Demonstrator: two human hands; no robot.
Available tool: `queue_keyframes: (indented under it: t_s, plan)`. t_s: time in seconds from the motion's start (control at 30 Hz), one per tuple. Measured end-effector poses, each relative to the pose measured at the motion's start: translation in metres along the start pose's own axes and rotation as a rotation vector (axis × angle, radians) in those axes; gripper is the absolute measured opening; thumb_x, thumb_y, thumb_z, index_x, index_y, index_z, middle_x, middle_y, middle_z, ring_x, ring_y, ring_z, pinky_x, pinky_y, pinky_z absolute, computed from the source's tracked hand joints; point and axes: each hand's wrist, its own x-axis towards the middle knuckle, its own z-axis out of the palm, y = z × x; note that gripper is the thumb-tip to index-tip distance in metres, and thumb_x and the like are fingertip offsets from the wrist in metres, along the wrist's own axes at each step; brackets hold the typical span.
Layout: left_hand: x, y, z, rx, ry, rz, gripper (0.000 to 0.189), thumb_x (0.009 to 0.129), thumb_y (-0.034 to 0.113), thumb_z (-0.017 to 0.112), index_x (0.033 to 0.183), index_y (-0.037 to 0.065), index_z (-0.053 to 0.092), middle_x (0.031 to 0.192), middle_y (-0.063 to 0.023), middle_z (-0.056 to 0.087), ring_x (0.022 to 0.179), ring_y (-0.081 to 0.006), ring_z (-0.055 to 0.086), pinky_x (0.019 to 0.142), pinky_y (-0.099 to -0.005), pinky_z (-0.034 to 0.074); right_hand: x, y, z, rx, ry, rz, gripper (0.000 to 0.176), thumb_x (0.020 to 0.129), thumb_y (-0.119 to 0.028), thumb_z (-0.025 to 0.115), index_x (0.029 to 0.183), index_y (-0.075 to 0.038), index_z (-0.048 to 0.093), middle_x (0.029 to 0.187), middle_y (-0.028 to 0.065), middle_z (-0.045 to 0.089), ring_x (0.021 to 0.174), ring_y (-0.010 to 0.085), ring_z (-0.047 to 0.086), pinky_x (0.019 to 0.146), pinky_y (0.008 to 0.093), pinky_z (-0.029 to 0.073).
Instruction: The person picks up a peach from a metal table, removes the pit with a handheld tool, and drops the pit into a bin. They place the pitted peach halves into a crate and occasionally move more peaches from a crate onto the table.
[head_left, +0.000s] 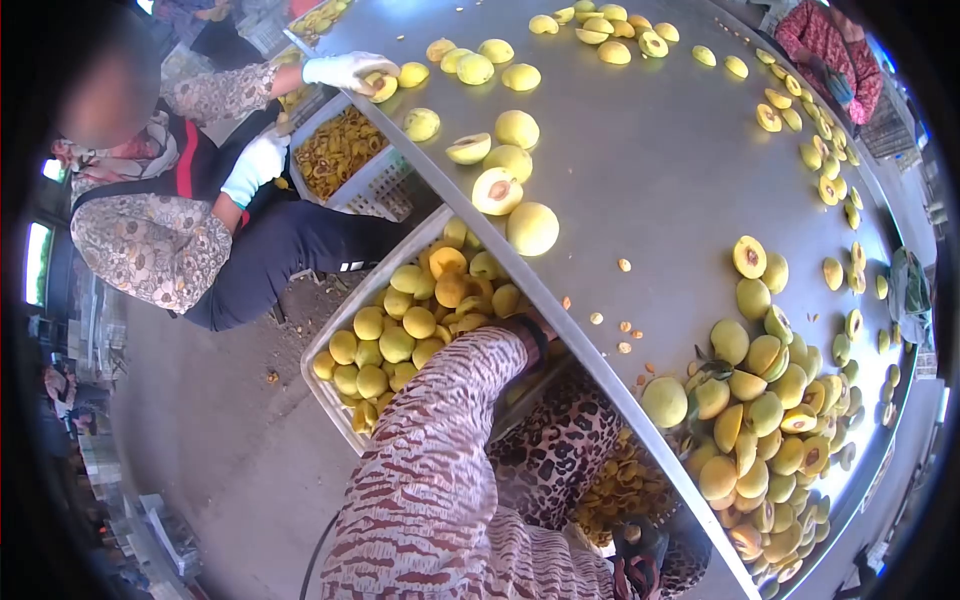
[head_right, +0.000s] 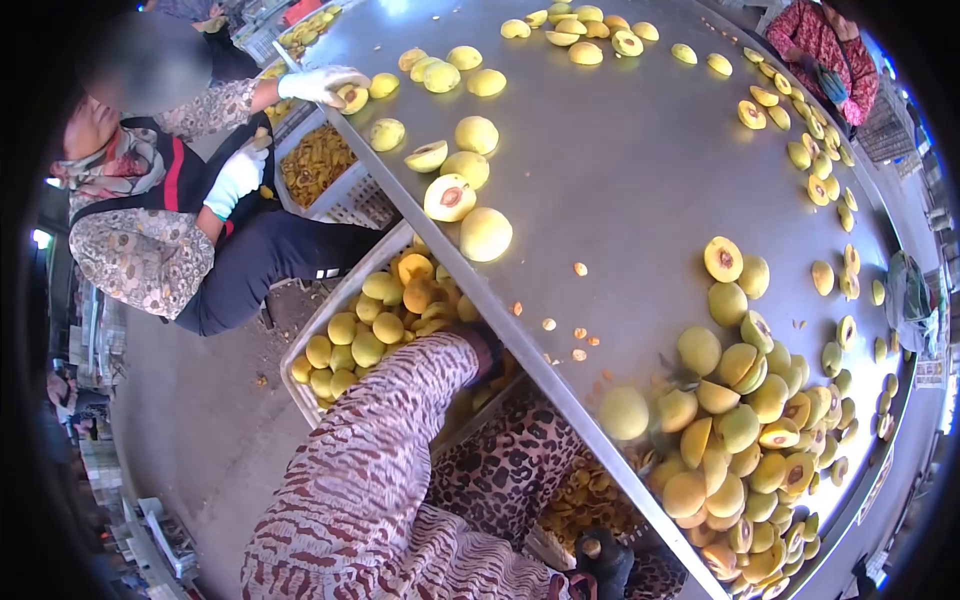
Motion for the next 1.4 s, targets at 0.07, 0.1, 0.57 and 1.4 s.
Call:
queue_keyframes:
  t_s: [0.07, 0.1, 0.57, 1.4]
  plan:
    - [0.006, 0.008, 0.003, 0.062, 0.025, 0.012, 0.059, 0.101, 0.049, 0.032, 0.139, 0.006, 0.047, 0.143, -0.016, 0.048, 0.133, -0.0295, 0.043, 0.109, -0.037, 0.033, -0.001, -0.002, -0.004, 0.003, -0.001, 0.007, 0.016, 0.075, -0.015, 0.071, 0.088, -0.014, 0.061, 0.069, 0.0113, 0.066, 0.065, 0.0342, 0.067, 0.057, 0.0422, 0.052]
    - [0.007, 0.011, -0.001, 0.088, 0.023, 0.023, 0.058, 0.101, 0.048, 0.033, 0.138, 0.006, 0.048, 0.142, -0.0162, 0.049, 0.132, -0.0299, 0.044, 0.109, -0.0374, 0.034, -0.002, -0.007, -0.008, 0.007, 0.003, 0.007, 0.016, 0.075, -0.015, 0.071, 0.088, -0.014, 0.061, 0.069, 0.0113, 0.066, 0.065, 0.0342, 0.067, 0.057, 0.0422, 0.052]
    - [-0.125, -0.017, -0.06, 0.516, 0.656, 0.099, 0.035, 0.075, 0.018, 0.069, 0.109, 0.011, 0.061, 0.121, -0.011, 0.054, 0.113, -0.0356, 0.05, 0.085, -0.0454, 0.05, -0.03, -0.032, -0.026, -0.014, 0.072, -0.131, 0.016, 0.075, -0.013, 0.071, 0.089, -0.012, 0.062, 0.072, 0.0131, 0.067, 0.066, 0.0358, 0.067, 0.057, 0.043, 0.052]
    - [-0.131, -0.106, -0.092, -0.41, 0.973, 0.021, 0.029, 0.087, 0.022, 0.062, 0.103, -0.002, 0.068, 0.097, -0.0171, 0.071, 0.09, -0.029, 0.068, 0.082, -0.0372, 0.052, -0.07, -0.045, -0.029, -0.106, 0.064, 0.031, 0.015, 0.075, -0.013, 0.07, 0.087, -0.015, 0.061, 0.068, 0.0139, 0.065, 0.068, 0.0373, 0.066, 0.059, 0.045, 0.052]
